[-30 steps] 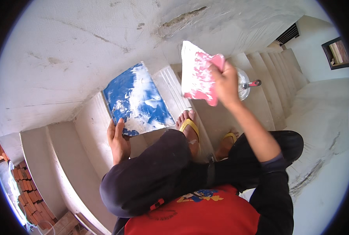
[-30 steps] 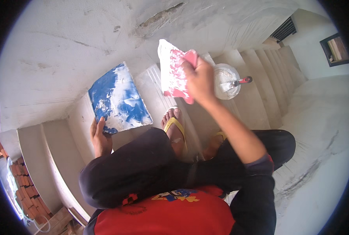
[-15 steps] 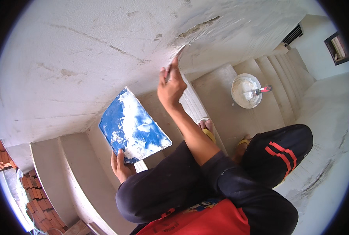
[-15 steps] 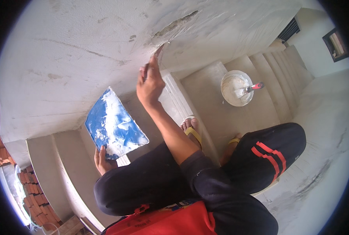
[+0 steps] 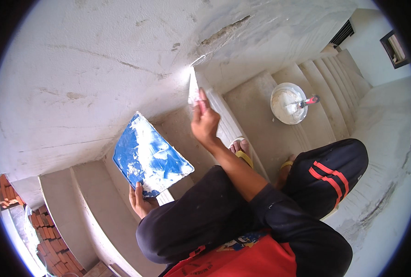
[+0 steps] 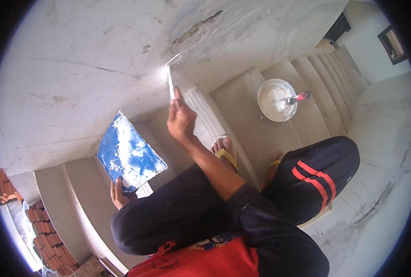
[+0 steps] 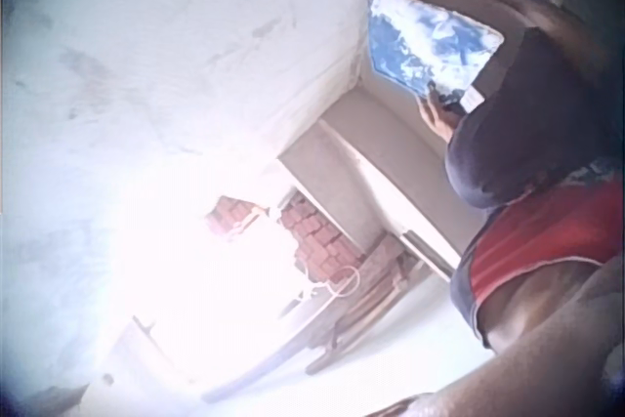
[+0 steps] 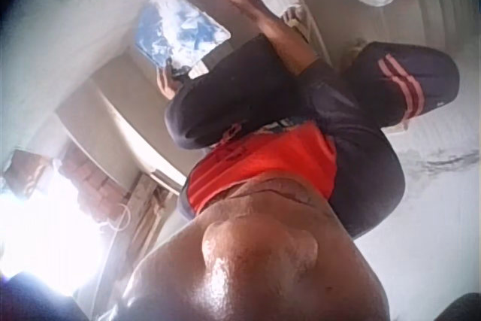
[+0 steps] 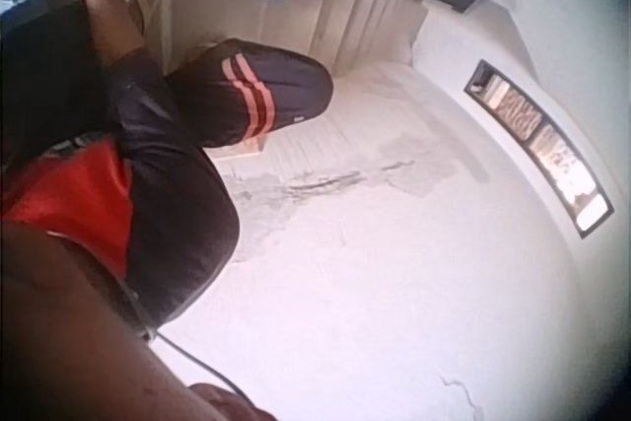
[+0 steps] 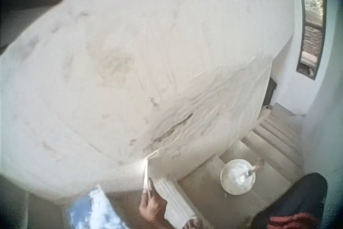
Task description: The person is sitting on a staircase and applying white plaster to the wall using a trowel and a hawk. They repeatedly scoop plaster from a bucket, transfer it to the hawk, and smooth it onto the wall surface.
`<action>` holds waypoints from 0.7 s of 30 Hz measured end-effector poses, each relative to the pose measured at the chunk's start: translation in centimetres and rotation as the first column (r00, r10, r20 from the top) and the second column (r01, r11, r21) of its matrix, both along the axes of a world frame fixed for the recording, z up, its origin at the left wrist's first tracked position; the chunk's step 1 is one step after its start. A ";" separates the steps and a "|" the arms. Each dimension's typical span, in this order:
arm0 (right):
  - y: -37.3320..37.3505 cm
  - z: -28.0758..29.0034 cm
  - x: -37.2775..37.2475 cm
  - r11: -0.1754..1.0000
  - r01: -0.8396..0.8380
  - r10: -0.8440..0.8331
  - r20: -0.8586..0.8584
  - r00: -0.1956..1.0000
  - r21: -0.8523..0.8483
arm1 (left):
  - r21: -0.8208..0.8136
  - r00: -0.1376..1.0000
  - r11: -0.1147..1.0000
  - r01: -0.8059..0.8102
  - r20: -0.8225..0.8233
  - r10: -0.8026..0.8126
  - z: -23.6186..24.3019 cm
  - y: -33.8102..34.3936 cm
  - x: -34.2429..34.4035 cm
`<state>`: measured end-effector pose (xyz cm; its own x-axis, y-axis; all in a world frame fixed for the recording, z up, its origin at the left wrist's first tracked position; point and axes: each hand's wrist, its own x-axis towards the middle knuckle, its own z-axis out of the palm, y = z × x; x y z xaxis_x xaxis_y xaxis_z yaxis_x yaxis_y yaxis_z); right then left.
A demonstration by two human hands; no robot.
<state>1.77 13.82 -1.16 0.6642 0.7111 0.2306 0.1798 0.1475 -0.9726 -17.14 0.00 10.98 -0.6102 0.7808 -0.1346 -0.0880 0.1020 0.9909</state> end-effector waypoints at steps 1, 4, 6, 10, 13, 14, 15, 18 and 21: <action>-0.6 0.4 0.9 1.000 0.020 -0.019 -0.066 0.998 0.007 | 0.018 1.000 1.000 0.004 0.028 -0.005 0.3 0.0 0.3; -0.9 1.1 2.7 0.988 0.144 -0.129 -0.215 0.968 0.058 | 0.026 0.997 0.998 0.065 -0.051 -0.064 -0.9 -0.5 -1.5; 0.2 1.4 3.7 0.964 0.247 -0.226 -0.192 0.955 0.095 | 0.010 0.998 0.999 0.044 0.047 -0.045 0.5 -0.1 0.0; 2.3 2.6 3.8 0.986 0.119 -0.063 -0.400 0.914 0.117 | 0.005 0.997 1.000 0.014 0.073 -0.015 0.7 0.1 0.8; 3.1 2.9 3.2 0.980 0.141 -0.092 -0.303 0.948 0.143 | 0.022 0.998 1.000 0.013 0.066 -0.015 0.8 0.0 1.1; 3.6 2.7 2.9 0.976 0.137 -0.062 -0.387 0.920 0.168 | 0.028 0.997 0.999 0.023 0.071 -0.024 0.8 0.0 1.0; 3.6 2.6 2.7 0.983 0.110 -0.053 -0.347 0.936 0.145 | 0.033 0.996 0.999 0.033 0.076 -0.035 0.7 0.0 1.0; 2.2 4.5 1.5 0.997 0.032 -0.015 -0.205 0.979 0.077 | 0.040 0.999 0.999 0.006 0.050 -0.008 0.3 -0.1 0.7; 1.1 4.8 -0.5 0.981 -0.114 0.136 -0.141 0.981 0.156 | -0.032 0.997 0.999 -0.030 -0.067 0.028 -0.1 -0.6 0.0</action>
